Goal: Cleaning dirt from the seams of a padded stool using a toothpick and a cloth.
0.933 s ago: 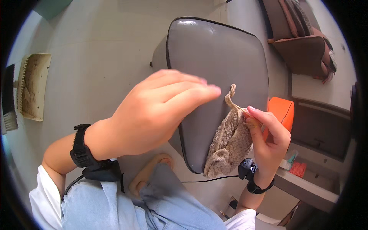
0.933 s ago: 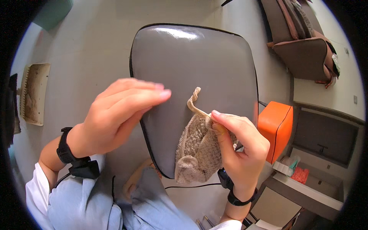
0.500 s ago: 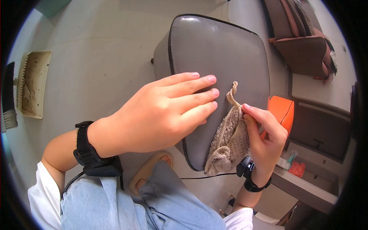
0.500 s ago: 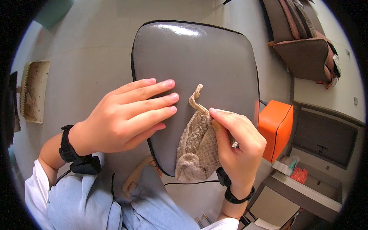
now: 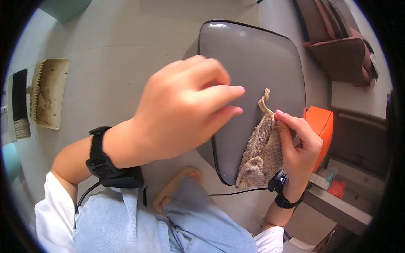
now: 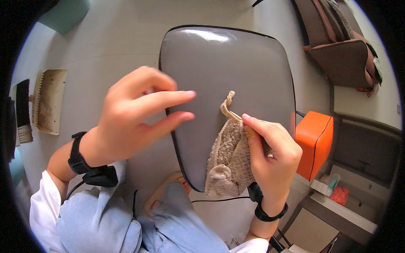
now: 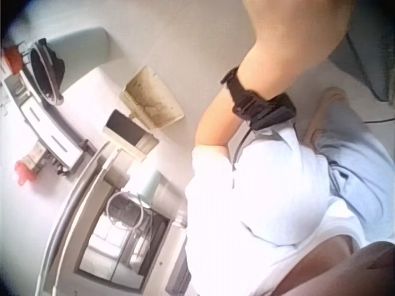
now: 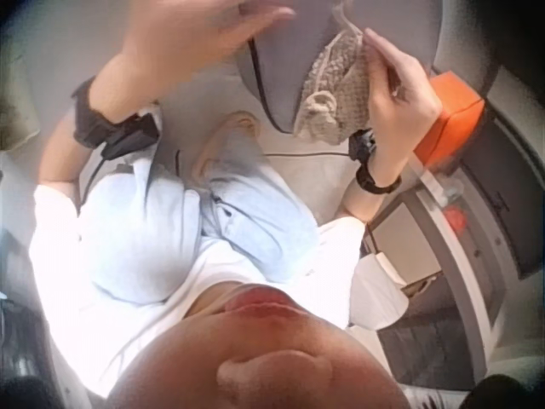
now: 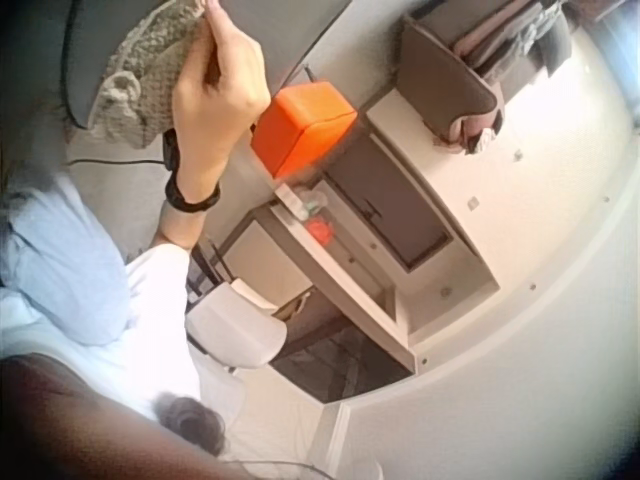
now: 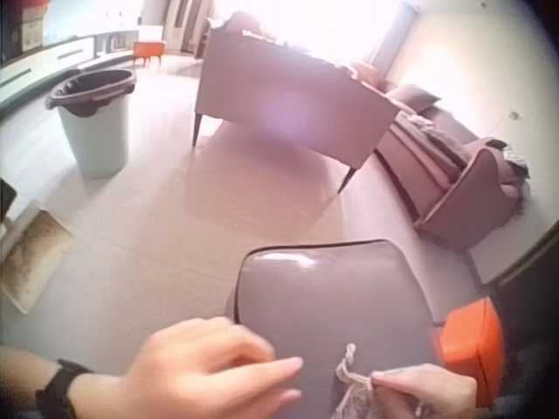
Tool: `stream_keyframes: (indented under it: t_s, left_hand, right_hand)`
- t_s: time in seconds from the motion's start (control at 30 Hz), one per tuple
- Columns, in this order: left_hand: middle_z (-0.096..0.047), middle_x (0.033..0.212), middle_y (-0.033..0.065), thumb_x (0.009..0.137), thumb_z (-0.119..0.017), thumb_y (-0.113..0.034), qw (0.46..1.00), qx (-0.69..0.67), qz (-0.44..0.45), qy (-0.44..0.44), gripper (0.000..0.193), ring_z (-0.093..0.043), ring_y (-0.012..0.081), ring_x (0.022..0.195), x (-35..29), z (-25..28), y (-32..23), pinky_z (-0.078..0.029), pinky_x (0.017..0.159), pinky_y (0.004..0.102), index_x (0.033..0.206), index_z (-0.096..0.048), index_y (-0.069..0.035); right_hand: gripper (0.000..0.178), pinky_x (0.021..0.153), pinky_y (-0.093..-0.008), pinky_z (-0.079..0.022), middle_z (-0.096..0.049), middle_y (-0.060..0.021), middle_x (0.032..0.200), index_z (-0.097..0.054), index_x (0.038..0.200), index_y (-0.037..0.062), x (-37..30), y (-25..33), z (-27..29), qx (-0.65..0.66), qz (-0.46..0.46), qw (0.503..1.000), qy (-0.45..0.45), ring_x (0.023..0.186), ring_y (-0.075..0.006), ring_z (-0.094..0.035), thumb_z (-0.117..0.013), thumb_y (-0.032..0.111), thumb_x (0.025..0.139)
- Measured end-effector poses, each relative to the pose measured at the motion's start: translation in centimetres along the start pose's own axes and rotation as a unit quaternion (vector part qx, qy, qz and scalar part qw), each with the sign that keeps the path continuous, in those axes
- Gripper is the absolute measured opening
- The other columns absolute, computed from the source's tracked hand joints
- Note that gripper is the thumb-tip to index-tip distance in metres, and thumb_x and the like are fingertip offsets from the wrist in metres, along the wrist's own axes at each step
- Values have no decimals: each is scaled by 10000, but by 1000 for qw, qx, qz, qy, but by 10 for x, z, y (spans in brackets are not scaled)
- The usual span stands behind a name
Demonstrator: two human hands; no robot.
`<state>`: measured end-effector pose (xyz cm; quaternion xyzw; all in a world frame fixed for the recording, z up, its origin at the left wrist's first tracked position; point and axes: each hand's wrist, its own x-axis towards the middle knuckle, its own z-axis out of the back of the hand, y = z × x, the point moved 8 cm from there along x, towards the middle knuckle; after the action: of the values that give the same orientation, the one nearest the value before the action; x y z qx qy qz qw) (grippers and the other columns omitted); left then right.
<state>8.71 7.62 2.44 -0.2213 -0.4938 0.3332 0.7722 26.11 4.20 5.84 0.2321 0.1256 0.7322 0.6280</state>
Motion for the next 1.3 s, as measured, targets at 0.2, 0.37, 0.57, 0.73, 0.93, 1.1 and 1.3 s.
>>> stream_keyframes:
  t_s: [0.2, 0.37, 0.57, 0.73, 0.93, 1.1, 1.3]
  left_hand:
    - [-522, 683, 20, 649, -673, -116, 993, 63, 2, 96, 95, -522, 180, 579, 6, -31, 1, -408, 501, 278, 692, -603, -68]
    - [-504, 677, 34, 690, -602, -76, 980, 168, -41, 101, 57, -511, 189, 566, 5, -40, -15, -394, 498, 278, 682, -549, -55]
    - [-471, 700, 73, 738, -529, -27, 984, 131, -34, 118, 76, -484, 248, 579, 7, -33, 4, -389, 534, 311, 792, -480, -48]
    - [-448, 729, 131, 835, -425, -45, 987, 71, 94, 106, 24, -468, 309, 620, 0, 10, 33, -372, 552, 366, 824, -437, -28]
    - [-459, 675, 174, 850, -424, -133, 986, 75, 119, 91, 141, -466, 362, 619, -12, 27, 61, -380, 566, 410, 808, -431, 2]
    - [-553, 625, 120, 848, -505, -181, 945, 156, 260, 126, 205, -564, 232, 561, -51, 80, 126, -430, 512, 323, 766, -500, 7]
    - [-608, 661, 101, 810, -558, -123, 839, 156, 522, 2, 188, -616, 139, 577, -129, 234, 234, -496, 499, 234, 770, -584, 59]
  right_hand:
    - [189, 578, -218, -441, -630, -96, 766, -638, 879, 9, -2, -4, 3, -9, 4, 1000, -12, 658, -149, -588, -597, -66, 711]
    - [188, 569, -217, -440, -630, -95, 760, -639, 877, 12, -2, 1, 6, -19, -8, 1000, -15, 656, -145, -586, -597, -64, 711]
    - [194, 562, -211, -437, -629, -92, 762, -639, 881, 18, -1, -5, 2, -1, 4, 1000, -23, 659, -137, -586, -594, -67, 713]
    - [187, 586, -226, -446, -629, -103, 777, -637, 875, 15, 6, 6, -8, 1, 19, 1000, -14, 682, -157, -596, -584, -65, 715]
    - [159, 680, -275, -447, -617, -134, 774, -618, 857, -27, -13, -6, 21, -37, -27, 999, -13, 732, -205, -600, -547, -83, 726]
    - [141, 645, -244, -418, -578, -108, 765, -589, 899, -38, -16, -16, 11, 16, -24, 1000, 7, 729, -172, -565, -518, -58, 779]
    - [156, 685, -240, -418, -592, -96, 820, -586, 938, -38, -14, -11, 13, -8, -32, 999, -4, 768, -159, -562, -506, -28, 805]
